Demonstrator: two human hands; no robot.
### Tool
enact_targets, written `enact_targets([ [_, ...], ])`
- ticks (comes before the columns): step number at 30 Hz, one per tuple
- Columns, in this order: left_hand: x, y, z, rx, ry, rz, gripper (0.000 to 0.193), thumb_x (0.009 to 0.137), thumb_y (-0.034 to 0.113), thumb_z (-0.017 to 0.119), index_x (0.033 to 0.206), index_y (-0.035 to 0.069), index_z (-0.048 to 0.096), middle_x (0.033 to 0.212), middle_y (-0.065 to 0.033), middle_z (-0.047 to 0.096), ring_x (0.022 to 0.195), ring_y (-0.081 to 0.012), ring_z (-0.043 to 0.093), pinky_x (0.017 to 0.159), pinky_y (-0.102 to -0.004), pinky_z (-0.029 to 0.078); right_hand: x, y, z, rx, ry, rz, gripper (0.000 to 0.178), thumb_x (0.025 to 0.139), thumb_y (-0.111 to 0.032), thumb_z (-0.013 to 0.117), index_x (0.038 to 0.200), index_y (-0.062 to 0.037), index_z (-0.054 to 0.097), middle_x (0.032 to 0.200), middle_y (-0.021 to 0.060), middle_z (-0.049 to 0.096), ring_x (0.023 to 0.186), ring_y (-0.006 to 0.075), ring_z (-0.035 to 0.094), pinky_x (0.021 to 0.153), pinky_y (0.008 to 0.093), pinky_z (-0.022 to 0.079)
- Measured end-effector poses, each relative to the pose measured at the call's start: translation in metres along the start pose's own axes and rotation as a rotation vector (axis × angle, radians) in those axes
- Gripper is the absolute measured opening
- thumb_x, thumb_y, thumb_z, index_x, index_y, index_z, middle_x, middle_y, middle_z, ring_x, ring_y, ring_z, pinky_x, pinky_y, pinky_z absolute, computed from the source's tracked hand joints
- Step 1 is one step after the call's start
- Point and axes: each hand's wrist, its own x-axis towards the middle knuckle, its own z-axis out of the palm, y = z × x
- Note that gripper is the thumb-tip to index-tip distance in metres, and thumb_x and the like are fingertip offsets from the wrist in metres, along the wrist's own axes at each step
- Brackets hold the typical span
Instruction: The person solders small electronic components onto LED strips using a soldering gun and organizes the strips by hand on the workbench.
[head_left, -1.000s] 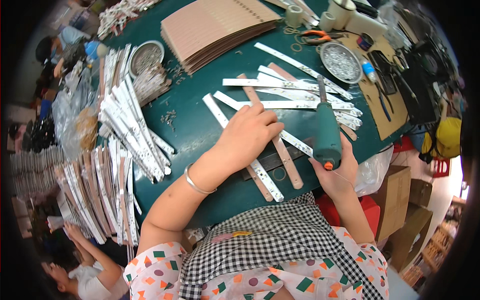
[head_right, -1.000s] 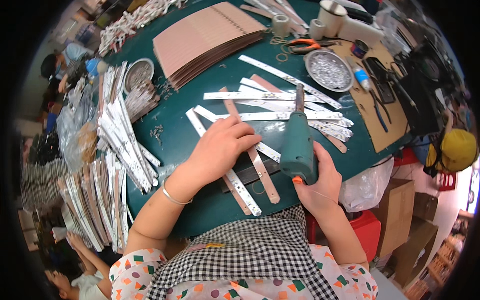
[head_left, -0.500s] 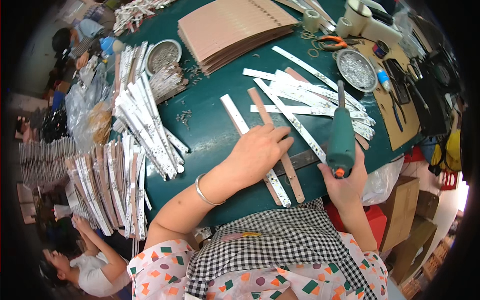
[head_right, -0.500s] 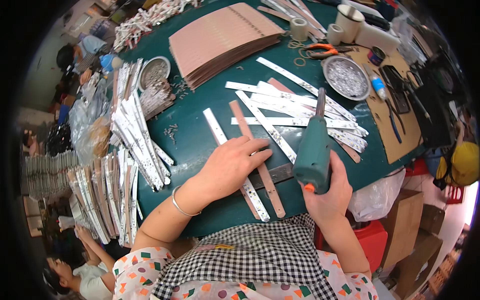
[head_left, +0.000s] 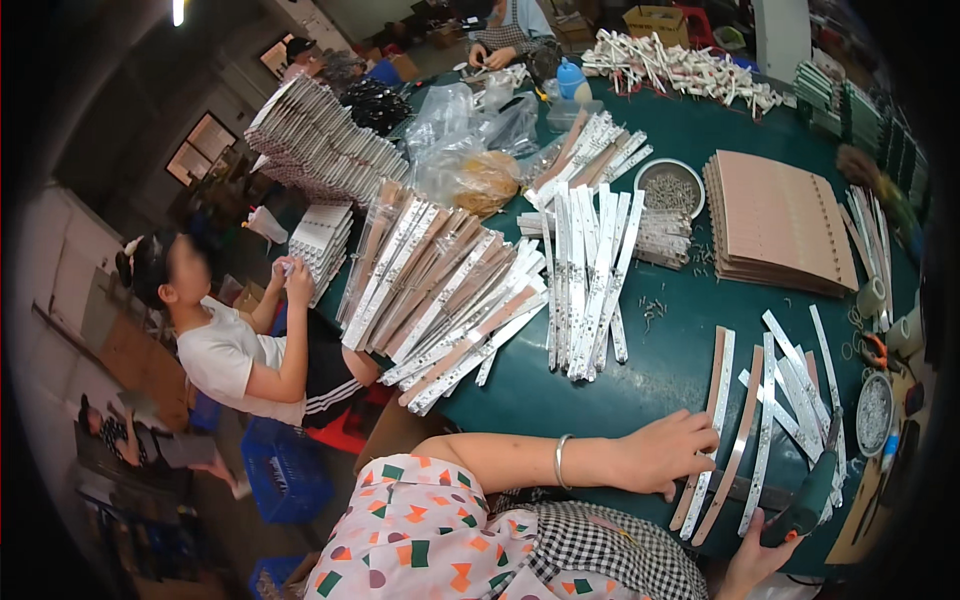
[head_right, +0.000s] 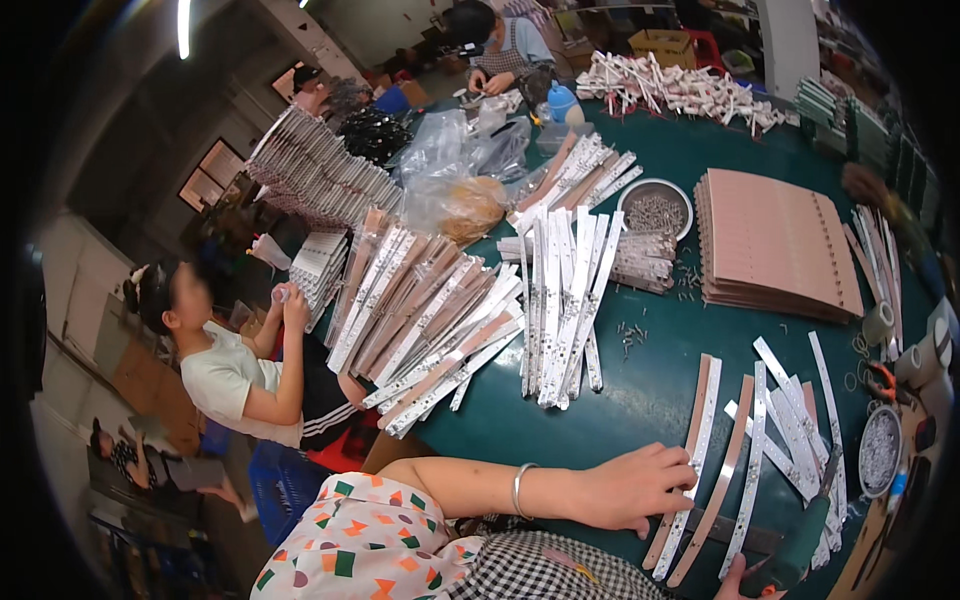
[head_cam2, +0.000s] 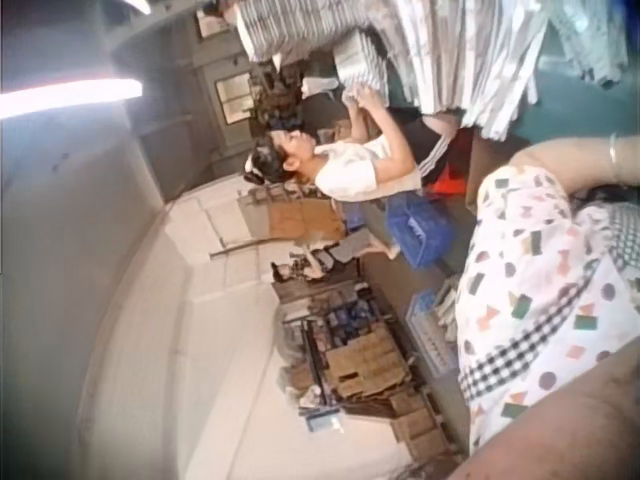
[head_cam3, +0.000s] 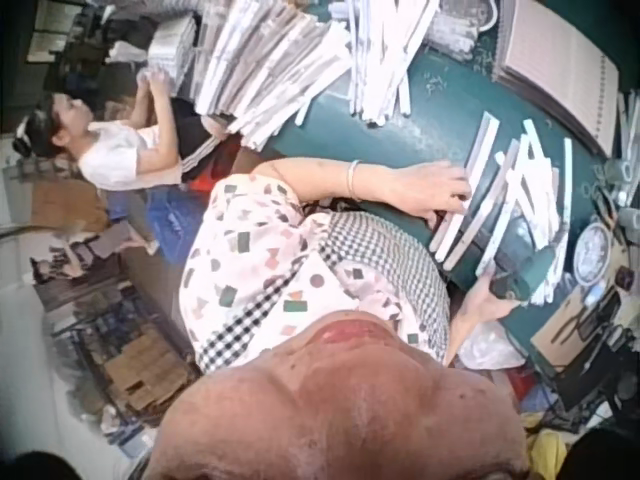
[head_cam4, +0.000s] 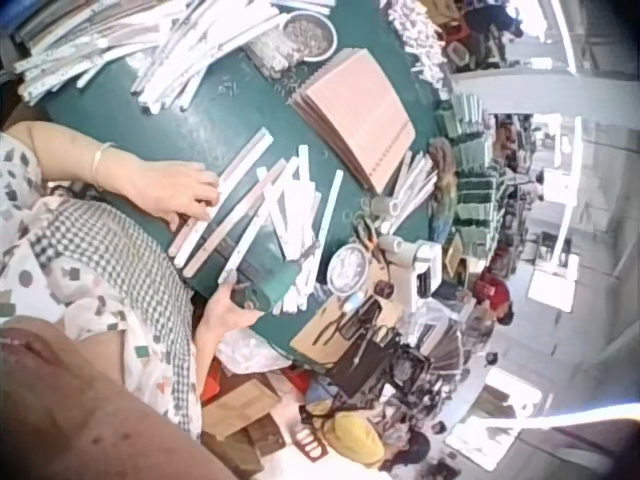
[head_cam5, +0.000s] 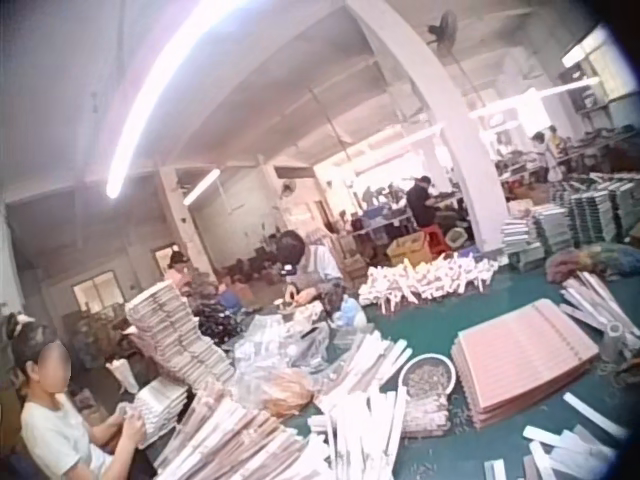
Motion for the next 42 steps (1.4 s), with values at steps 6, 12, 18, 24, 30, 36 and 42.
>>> enact_targets([
  [6, 0.006, -0.005, 0.021, 0.047, 0.055, 0.183, 0.021, 0.072, 0.021, 0.068, 0.089, 0.010, 0.068, 0.100, -0.0055, 0.056, 0.106, -0.0255, 0.047, 0.086, -0.0364, 0.040, -0.008, -0.077, -0.005, -0.215, -0.006, -0.126, 0.068, 0.070, -0.019, 0.086, 0.119, 0.0119, 0.049, 0.108, 0.0266, 0.061, 0.097, 0.0363, 0.059, 0.088, 0.0435, 0.047],
  [12, 0.008, -0.012, 0.017, -0.022, 0.072, 0.284, 0.013, 0.073, 0.016, 0.062, 0.080, 0.008, 0.068, 0.089, -0.0050, 0.059, 0.099, -0.0254, 0.052, 0.082, -0.0363, 0.042, -0.003, 0.012, -0.017, -0.293, -0.034, -0.156, 0.065, 0.073, -0.016, 0.084, 0.119, 0.0118, 0.049, 0.110, 0.0251, 0.060, 0.098, 0.0327, 0.058, 0.089, 0.0411, 0.046],
  [18, 0.026, -0.012, -0.005, 0.150, -0.056, 0.363, 0.010, 0.073, 0.019, 0.059, 0.068, 0.012, 0.064, 0.081, -0.0017, 0.060, 0.099, -0.0240, 0.053, 0.082, -0.0369, 0.043, -0.020, -0.026, -0.026, 0.023, 0.007, 0.006, 0.061, 0.079, 0.000, 0.074, 0.134, 0.0025, 0.049, 0.119, 0.0121, 0.062, 0.102, 0.0184, 0.061, 0.091, 0.0298, 0.047],
  [24, 0.029, -0.006, -0.018, 0.081, -0.168, 0.209, 0.026, 0.069, 0.004, 0.064, 0.094, 0.010, 0.070, 0.098, -0.0032, 0.062, 0.107, -0.0258, 0.054, 0.088, -0.0382, 0.042, -0.020, -0.048, -0.015, 0.187, -0.092, -0.225, 0.060, 0.082, 0.010, 0.065, 0.137, 0.0027, 0.043, 0.127, 0.0072, 0.055, 0.085, 0.0073, 0.048, 0.078, 0.0208, 0.042],
  [30, 0.032, -0.006, -0.002, 0.015, -0.085, 0.177, 0.035, 0.066, -0.002, 0.067, 0.098, 0.009, 0.069, 0.098, -0.0034, 0.063, 0.097, -0.0256, 0.057, 0.080, -0.0379, 0.045, -0.018, -0.052, -0.021, 0.131, -0.134, -0.244, 0.057, 0.081, 0.011, 0.066, 0.134, 0.0057, 0.046, 0.104, 0.0032, 0.057, 0.085, 0.0086, 0.052, 0.076, 0.0219, 0.044],
  [36, 0.035, 0.012, -0.004, -0.207, -0.248, 0.148, 0.036, 0.068, 0.012, 0.077, 0.103, 0.006, 0.067, 0.107, -0.0063, 0.063, 0.097, -0.0274, 0.057, 0.083, -0.0385, 0.049, -0.019, -0.059, -0.018, 0.230, -0.103, -0.219, 0.051, 0.082, 0.010, 0.066, 0.128, 0.0050, 0.048, 0.100, 0.0037, 0.056, 0.081, 0.0104, 0.052, 0.073, 0.0229, 0.044],
  [42, 0.026, 0.015, 0.003, -0.312, -0.272, 0.123, 0.037, 0.070, 0.015, 0.077, 0.104, 0.005, 0.066, 0.111, -0.0077, 0.063, 0.099, -0.0279, 0.058, 0.084, -0.0387, 0.049, -0.022, -0.060, -0.017, 0.239, -0.122, -0.171, 0.041, 0.080, 0.009, 0.068, 0.117, 0.0020, 0.051, 0.088, 0.0025, 0.054, 0.076, 0.0098, 0.051, 0.067, 0.0228, 0.042],
])
